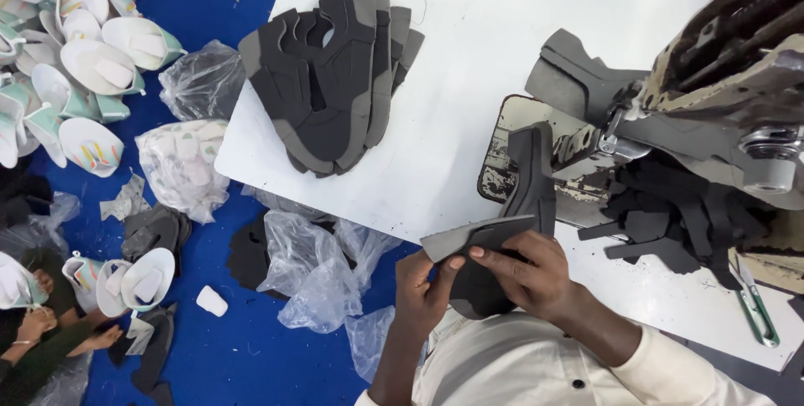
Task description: The person aligns two black shoe parts and sews them together using a sewing machine. They repeat this process for multiple pairs, stacking the finished items on the table.
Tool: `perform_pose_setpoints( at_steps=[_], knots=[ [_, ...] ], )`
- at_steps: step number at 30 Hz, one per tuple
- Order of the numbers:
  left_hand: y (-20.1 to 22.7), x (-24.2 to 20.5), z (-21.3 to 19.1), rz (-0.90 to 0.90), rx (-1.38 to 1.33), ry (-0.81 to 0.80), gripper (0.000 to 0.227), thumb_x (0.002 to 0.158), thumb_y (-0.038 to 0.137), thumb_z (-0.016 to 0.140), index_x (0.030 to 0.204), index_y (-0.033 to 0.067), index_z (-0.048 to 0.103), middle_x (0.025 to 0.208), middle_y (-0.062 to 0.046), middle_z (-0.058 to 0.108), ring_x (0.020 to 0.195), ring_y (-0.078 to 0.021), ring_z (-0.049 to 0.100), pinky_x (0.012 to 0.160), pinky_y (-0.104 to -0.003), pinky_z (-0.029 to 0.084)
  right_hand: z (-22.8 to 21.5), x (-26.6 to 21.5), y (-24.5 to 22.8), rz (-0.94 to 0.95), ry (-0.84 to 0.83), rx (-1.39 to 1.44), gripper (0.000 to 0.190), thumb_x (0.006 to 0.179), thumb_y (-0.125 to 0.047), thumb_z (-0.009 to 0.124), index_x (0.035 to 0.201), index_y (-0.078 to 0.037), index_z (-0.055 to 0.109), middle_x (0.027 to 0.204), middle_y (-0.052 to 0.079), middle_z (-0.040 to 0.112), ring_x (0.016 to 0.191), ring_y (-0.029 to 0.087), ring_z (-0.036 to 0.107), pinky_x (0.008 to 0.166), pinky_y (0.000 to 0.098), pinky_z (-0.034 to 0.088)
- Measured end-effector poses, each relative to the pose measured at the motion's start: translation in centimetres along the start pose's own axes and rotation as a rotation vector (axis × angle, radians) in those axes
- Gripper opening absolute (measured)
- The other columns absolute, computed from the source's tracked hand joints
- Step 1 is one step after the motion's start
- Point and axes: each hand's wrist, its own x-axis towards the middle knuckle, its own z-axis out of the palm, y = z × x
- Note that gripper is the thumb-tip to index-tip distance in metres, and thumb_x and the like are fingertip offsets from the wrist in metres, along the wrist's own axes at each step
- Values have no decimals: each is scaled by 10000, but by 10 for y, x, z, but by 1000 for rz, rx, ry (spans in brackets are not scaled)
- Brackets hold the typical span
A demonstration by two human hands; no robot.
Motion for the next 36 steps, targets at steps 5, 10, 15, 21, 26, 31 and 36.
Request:
perform_pose_setpoints(
  at_steps=[5,10,15,21,26,31,36],
  knots=[
    [1,1,0,18,7,-2,161,978,150,741,1063,14,747,784,-105,723,600,-178,632,567,-299,460,-3,5,-3,1,13,29,495,776,25,784,1241,-137,730,911,50,657,747,204,656,606,331,521],
    [9,4,-1,32,-17,-36,156,992,142,733,1076,12,743,832,-107,742,646,-180,663,603,-299,486,-8,9,-6,16,29,98,480,793,27,783,1249,-107,712,957,68,687,783,207,687,630,324,542],
    [5,2,2,11,-60,-58,165,988,142,737,1062,-6,736,808,-101,731,625,-170,633,588,-300,473,-9,3,-7,60,25,50,414,783,5,807,1178,-111,764,886,46,679,718,185,666,583,314,521],
    [4,1,2,-27,-55,-84,177,969,126,749,1072,-19,742,831,-120,743,677,-183,669,618,-306,494,-17,8,-12,49,9,67,422,804,12,764,1205,-119,746,953,78,690,802,210,686,657,323,548],
    [7,2,2,11,-108,-101,195,978,118,740,1114,-23,732,949,-143,783,802,-203,760,703,-306,552,-16,1,-10,54,3,58,426,794,-10,784,1202,-129,760,969,76,713,793,203,695,642,322,543],
    [8,2,3,4,-118,-122,193,975,113,746,1116,-20,741,959,-143,791,799,-206,763,700,-305,552,-18,0,-11,37,-3,96,431,810,6,784,1219,-125,753,997,78,727,808,201,704,647,312,550],
    [12,3,6,-6,-82,-109,160,976,123,730,1068,-8,731,896,-135,776,733,-239,742,652,-313,532,-15,-18,-2,89,-4,37,445,770,17,799,1197,-108,780,895,49,693,738,192,675,612,333,535]
  ],
)
